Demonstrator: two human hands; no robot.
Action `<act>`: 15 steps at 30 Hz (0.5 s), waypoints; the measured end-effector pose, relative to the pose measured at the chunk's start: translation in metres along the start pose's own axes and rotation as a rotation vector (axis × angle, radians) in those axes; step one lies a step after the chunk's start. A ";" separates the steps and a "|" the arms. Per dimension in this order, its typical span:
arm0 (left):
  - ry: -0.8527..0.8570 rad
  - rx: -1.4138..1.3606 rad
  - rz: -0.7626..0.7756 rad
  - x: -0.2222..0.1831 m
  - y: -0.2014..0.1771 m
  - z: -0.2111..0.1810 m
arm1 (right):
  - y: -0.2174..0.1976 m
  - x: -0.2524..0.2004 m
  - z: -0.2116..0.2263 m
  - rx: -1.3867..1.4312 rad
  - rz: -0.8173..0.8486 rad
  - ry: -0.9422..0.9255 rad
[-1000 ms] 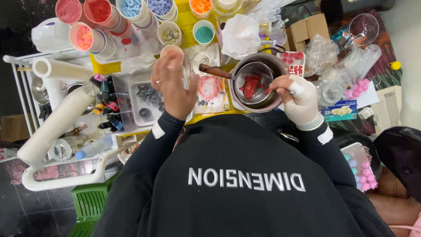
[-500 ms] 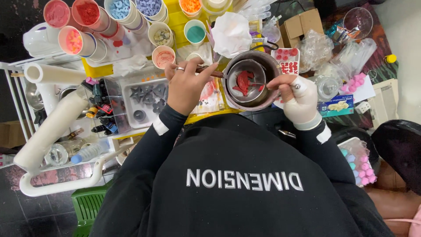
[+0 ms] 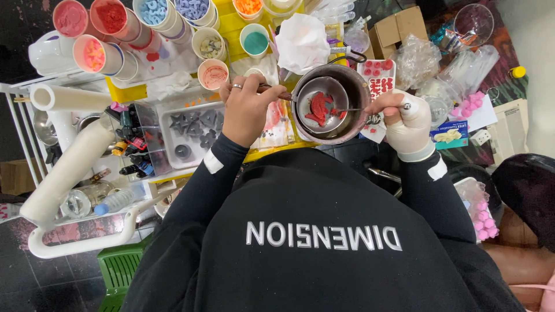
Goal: Stirring red colorant into melted wax inside a small cup using a metal tool.
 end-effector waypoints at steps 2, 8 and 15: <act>-0.005 -0.013 0.008 0.000 0.001 0.000 | 0.000 -0.004 0.004 -0.016 -0.011 -0.011; -0.003 -0.021 0.000 0.005 -0.002 -0.003 | 0.014 -0.014 0.021 -0.078 -0.082 0.000; -0.004 -0.027 -0.008 0.002 -0.001 0.000 | 0.023 -0.037 -0.023 0.187 -0.381 0.323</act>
Point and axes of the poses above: each hand's wrist, its own x-axis towards the middle knuckle, its own y-axis out of the palm, z = x × y, the point moved 9 cm from there along x, towards the middle knuckle, and after that the axes turned 10 degrees about -z, right-handed, at the moved point
